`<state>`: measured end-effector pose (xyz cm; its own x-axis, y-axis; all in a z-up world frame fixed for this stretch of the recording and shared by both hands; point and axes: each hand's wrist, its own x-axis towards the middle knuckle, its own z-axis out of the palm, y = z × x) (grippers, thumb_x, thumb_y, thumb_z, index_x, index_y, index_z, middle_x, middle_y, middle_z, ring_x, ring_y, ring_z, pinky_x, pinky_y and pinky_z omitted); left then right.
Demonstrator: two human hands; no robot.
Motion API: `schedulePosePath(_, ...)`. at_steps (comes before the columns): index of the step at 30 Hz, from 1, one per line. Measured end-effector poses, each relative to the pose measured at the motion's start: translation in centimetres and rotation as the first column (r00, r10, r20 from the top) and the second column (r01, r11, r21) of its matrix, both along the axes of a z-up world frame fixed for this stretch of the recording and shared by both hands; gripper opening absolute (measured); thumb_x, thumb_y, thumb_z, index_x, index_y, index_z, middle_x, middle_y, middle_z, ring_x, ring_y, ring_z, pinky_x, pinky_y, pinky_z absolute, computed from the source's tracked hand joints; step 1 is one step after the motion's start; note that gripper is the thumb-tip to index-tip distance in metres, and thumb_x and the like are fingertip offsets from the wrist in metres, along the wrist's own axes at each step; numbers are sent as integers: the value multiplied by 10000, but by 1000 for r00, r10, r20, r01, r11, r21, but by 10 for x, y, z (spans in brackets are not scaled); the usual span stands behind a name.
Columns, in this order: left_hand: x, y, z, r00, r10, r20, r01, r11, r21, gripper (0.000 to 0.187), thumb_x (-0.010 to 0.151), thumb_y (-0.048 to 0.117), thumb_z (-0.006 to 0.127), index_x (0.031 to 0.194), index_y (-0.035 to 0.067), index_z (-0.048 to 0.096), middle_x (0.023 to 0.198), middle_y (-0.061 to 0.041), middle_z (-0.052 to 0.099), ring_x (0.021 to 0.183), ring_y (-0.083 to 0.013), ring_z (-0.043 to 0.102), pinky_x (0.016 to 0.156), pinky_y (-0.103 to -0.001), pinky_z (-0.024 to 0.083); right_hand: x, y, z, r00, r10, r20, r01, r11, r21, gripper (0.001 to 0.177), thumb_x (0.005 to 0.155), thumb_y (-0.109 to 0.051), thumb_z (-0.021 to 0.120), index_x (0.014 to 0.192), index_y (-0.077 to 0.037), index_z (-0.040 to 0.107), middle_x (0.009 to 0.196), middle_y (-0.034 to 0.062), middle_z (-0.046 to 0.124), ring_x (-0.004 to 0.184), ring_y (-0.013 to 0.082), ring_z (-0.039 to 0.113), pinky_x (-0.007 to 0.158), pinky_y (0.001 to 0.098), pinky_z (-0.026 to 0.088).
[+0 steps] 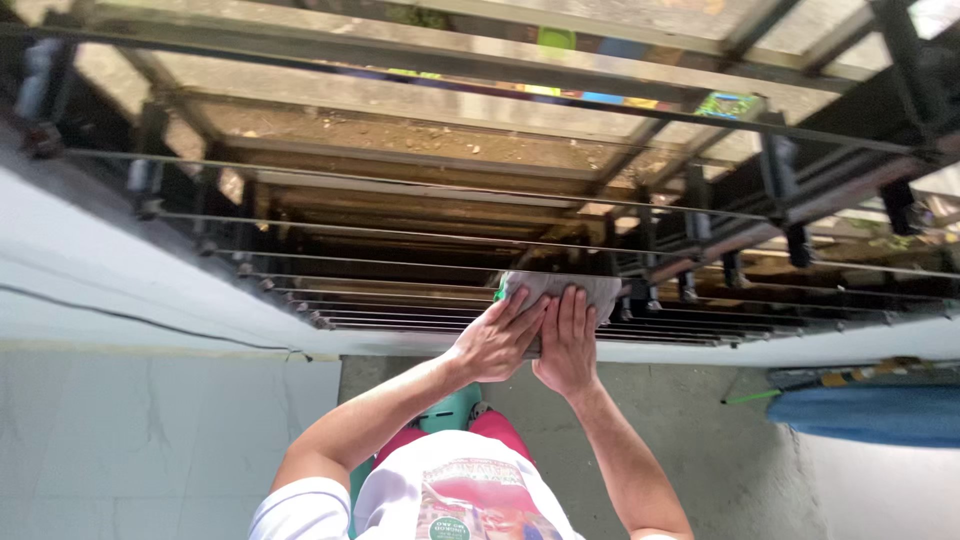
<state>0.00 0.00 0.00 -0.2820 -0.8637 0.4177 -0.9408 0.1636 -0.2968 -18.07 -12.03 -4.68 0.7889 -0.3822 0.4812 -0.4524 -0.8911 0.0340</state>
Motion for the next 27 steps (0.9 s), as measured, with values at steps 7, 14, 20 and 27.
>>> schedulePosePath(7,60,48,-45,934,203,-295,-184,979,89,532,995,270,481,1474,72,598,1659,-70,372,1573,-373,197,1267,-533,162,101,34,-5,992,120,-29,-118,992,40,803,734,-179,670,1458,86,448,1554,348,335,1464,538,243,1163,690,147)
schedulePosePath(14,145,147,-11,779,540,-317,-536,837,111,493,979,232,556,1388,-38,609,1514,-192,511,1466,-398,413,1162,-585,290,242,109,58,825,443,-351,-174,790,588,618,966,-293,531,1533,-57,466,1482,164,536,1416,312,463,1235,460,326)
schedulePosePath(20,157,166,39,737,573,-358,-547,817,181,635,849,325,659,1322,-94,600,1397,-256,595,1361,-401,520,1161,-554,321,281,117,91,770,612,-184,-532,773,346,694,817,-206,584,1463,13,455,1545,246,462,1493,382,320,1236,480,114)
schedulePosePath(27,75,47,33,836,333,-436,-250,939,237,584,785,318,693,1197,-94,644,1258,-270,646,1156,-392,636,1067,-481,421,148,7,92,810,471,-350,-217,795,567,546,819,-136,615,1353,-45,546,1204,165,691,1130,324,664,955,429,515)
